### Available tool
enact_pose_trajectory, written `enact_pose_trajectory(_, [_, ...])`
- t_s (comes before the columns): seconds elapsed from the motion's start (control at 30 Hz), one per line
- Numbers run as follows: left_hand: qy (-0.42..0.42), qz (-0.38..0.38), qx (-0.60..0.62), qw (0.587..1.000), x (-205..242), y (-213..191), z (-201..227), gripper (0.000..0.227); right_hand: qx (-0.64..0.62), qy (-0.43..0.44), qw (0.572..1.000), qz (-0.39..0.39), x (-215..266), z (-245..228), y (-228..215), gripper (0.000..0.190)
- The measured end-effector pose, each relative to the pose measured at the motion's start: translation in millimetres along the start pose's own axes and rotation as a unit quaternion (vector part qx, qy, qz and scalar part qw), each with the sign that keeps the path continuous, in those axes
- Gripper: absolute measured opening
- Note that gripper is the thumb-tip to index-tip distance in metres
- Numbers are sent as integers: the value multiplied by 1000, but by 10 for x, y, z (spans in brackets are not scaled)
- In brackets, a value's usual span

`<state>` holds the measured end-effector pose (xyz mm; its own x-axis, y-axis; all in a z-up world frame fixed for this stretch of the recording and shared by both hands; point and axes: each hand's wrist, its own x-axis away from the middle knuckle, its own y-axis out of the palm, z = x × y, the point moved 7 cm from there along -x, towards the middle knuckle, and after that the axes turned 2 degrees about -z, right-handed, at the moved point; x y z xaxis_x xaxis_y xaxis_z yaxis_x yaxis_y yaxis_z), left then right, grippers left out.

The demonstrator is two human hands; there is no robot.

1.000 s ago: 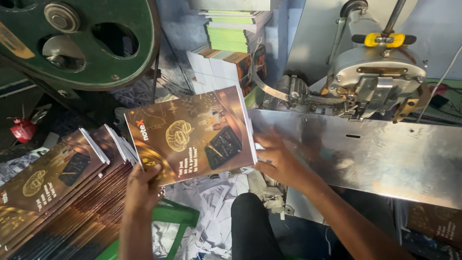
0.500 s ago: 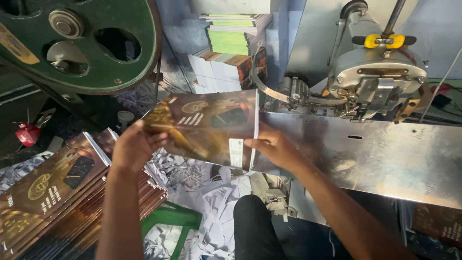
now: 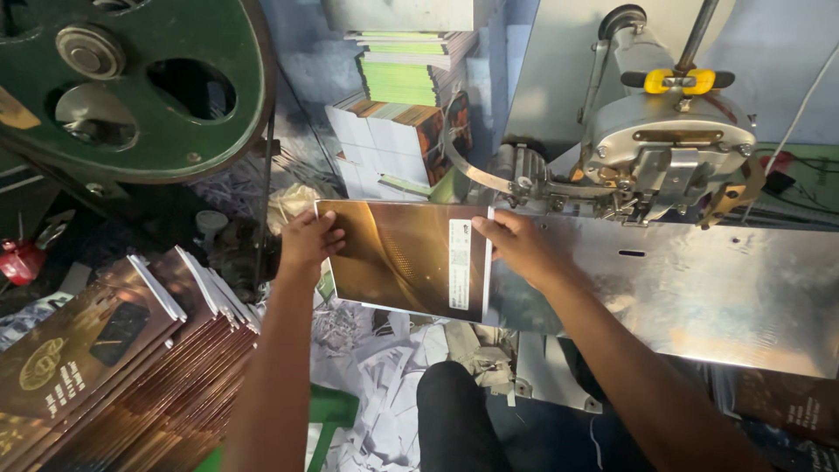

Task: The person picks up printed book covers from a stack, places them on a metal binding machine, and operates the machine to bind the covers. The person then removes the bound covers and places them on a separate stack.

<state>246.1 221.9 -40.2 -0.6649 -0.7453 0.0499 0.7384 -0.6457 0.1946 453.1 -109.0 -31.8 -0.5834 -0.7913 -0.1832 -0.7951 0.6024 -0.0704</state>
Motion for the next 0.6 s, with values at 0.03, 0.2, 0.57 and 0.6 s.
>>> enact_pose_trajectory(0.03, [-6, 13, -7, 1000, -51, 2, -64, 10, 16, 14, 1000, 10, 4, 9, -17, 39])
enact_pose_trajectory(0.2, [-21, 71, -32, 997, -227, 74, -290, 16, 161, 116, 972, 123, 172, -6, -188, 48])
enact_pose_trajectory(0.57, [115, 184, -385, 897, 89, 505, -80, 36, 282, 91, 936, 191, 441, -338, -418, 54])
enact_pose_trajectory(0.6, [141, 196, -426, 872, 122, 563, -21, 40, 304, 86, 928, 197, 457, -359, -449, 54])
